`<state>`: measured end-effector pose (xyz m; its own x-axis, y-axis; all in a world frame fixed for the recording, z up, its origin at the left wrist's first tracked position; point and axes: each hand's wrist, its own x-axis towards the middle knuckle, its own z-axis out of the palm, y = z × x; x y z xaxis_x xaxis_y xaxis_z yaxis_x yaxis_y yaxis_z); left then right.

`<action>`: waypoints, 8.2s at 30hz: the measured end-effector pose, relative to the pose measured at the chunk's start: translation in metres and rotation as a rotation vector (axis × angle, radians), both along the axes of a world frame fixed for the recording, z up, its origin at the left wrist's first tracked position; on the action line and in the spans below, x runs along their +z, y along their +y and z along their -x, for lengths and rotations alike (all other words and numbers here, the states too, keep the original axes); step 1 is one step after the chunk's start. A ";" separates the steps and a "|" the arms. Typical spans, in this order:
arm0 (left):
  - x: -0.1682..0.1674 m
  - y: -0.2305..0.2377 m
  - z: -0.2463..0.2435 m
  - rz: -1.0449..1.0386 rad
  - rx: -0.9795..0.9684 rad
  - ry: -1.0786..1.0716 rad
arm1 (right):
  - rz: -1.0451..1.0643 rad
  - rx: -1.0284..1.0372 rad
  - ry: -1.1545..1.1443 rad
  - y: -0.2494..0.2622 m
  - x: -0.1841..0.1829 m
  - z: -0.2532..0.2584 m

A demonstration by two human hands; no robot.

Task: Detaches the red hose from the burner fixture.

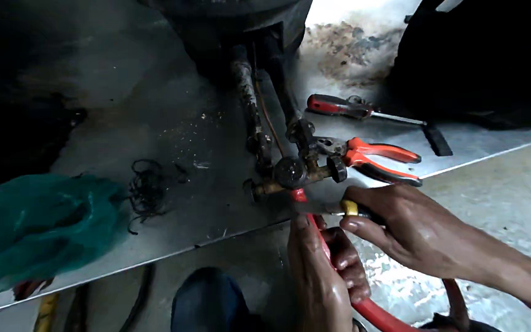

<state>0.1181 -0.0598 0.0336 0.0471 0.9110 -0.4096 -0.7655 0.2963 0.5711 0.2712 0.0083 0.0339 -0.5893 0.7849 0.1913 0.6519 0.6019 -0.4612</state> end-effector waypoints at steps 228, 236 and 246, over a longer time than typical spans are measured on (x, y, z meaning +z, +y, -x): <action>-0.033 0.009 0.019 -0.509 0.099 0.747 | -0.093 -0.261 -0.307 -0.028 0.012 0.037; -0.035 0.009 0.019 -0.522 0.094 0.740 | -0.206 -0.260 -0.357 -0.024 0.011 0.036; -0.034 0.007 0.014 -0.499 0.114 0.707 | -0.254 -0.242 -0.303 -0.019 0.004 0.037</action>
<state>0.1038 -0.0529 -0.0002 -0.1698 0.9755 0.1398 -0.1928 -0.1720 0.9661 0.2342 -0.0104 0.0381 -0.4538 0.8573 0.2432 0.8702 0.4851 -0.0860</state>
